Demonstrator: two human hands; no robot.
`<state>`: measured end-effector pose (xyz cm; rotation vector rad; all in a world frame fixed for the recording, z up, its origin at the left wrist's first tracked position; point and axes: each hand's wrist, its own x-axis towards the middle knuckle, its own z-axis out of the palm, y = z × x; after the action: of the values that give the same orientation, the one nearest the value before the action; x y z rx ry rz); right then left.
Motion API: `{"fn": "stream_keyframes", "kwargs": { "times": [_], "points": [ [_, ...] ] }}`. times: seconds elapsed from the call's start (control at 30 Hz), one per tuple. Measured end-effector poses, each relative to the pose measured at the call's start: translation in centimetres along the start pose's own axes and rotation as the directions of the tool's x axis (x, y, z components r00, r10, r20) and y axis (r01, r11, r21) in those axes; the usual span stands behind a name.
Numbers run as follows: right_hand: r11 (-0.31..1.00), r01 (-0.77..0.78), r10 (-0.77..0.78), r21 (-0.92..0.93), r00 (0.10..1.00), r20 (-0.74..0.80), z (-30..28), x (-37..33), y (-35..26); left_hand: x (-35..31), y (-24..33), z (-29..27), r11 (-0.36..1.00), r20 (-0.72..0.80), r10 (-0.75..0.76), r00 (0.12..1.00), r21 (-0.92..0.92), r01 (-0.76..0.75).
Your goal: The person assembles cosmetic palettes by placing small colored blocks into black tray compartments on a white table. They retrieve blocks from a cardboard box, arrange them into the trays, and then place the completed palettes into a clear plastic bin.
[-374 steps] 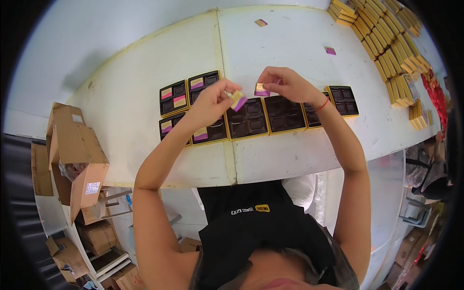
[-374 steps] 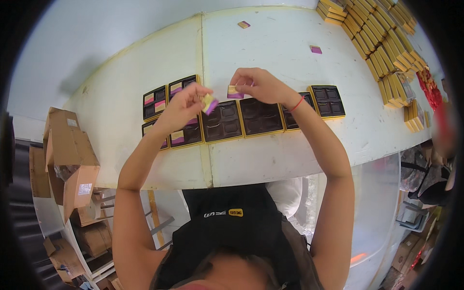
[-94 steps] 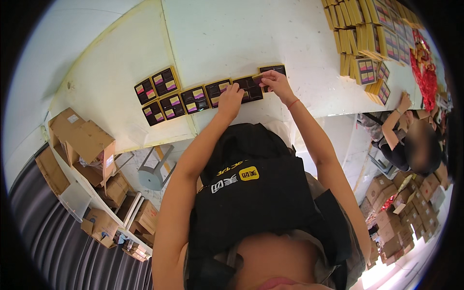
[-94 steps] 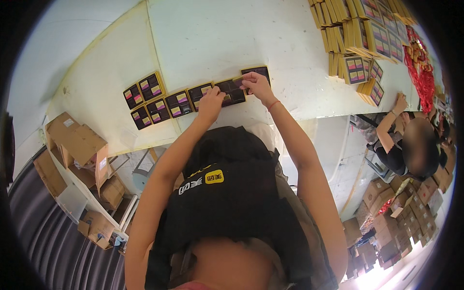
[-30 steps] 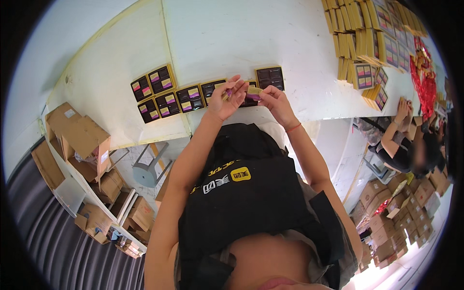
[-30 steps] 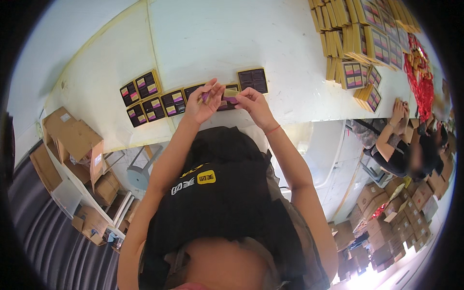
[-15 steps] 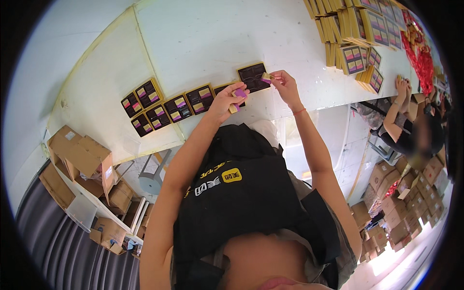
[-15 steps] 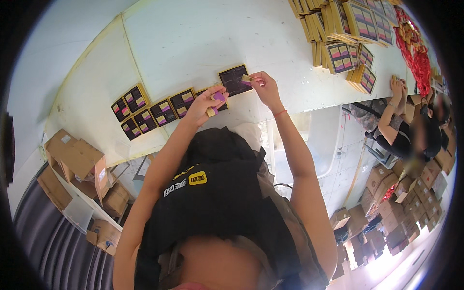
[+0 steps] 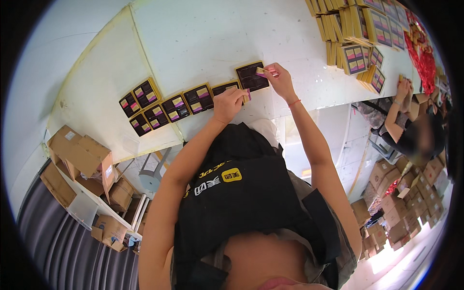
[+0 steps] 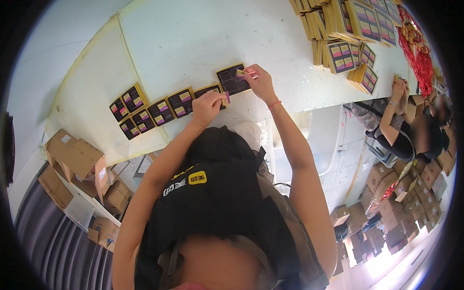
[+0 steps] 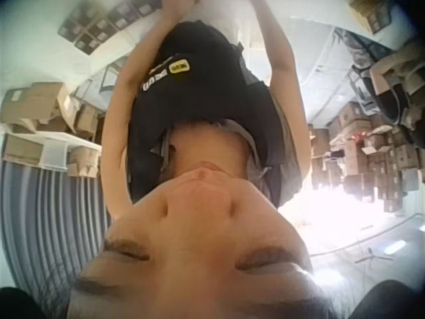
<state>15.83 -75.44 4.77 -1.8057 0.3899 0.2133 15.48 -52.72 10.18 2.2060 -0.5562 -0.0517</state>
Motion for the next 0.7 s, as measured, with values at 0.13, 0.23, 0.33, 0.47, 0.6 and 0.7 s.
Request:
{"fn": "stream_keyframes", "kwargs": {
  "times": [0.13, 0.23, 0.33, 0.47, 0.6, 0.7],
  "points": [
    [1.000, 0.002, -0.002, 0.001, 1.000, 0.001, -0.1, 0.3, -0.1, 0.5, 1.1, -0.4, 0.979, 0.068, -0.184, 0.981, -0.074, 0.188],
    [1.000, 0.004, -0.004, -0.001, 1.000, 0.011, -0.3, 0.6, -0.1, 0.7, 0.9, -0.5, 0.971, 0.083, -0.216, 0.973, -0.083, 0.223],
    [1.000, -0.001, 0.002, -0.013, 1.000, 0.027, -0.5, 0.7, -0.3, 1.1, 0.6, -0.1, 0.971, 0.095, -0.220, 0.971, -0.078, 0.228],
    [0.987, 0.079, -0.072, -0.137, 0.996, 0.055, -0.5, 1.0, -1.0, 1.6, -0.4, 1.7, 0.943, 0.151, -0.327, 0.933, -0.014, 0.333],
    [0.949, 0.234, -0.225, -0.210, 0.972, 0.068, 0.2, 1.3, -2.1, 2.2, -1.4, 3.3, 0.965, 0.172, -0.256, 0.951, 0.108, 0.240],
    [0.889, 0.317, -0.286, -0.331, 0.948, 0.139, 0.1, 1.8, -3.0, 2.6, -1.3, 4.0, 0.975, 0.139, -0.210, 0.968, 0.098, 0.198]
  ]
}}
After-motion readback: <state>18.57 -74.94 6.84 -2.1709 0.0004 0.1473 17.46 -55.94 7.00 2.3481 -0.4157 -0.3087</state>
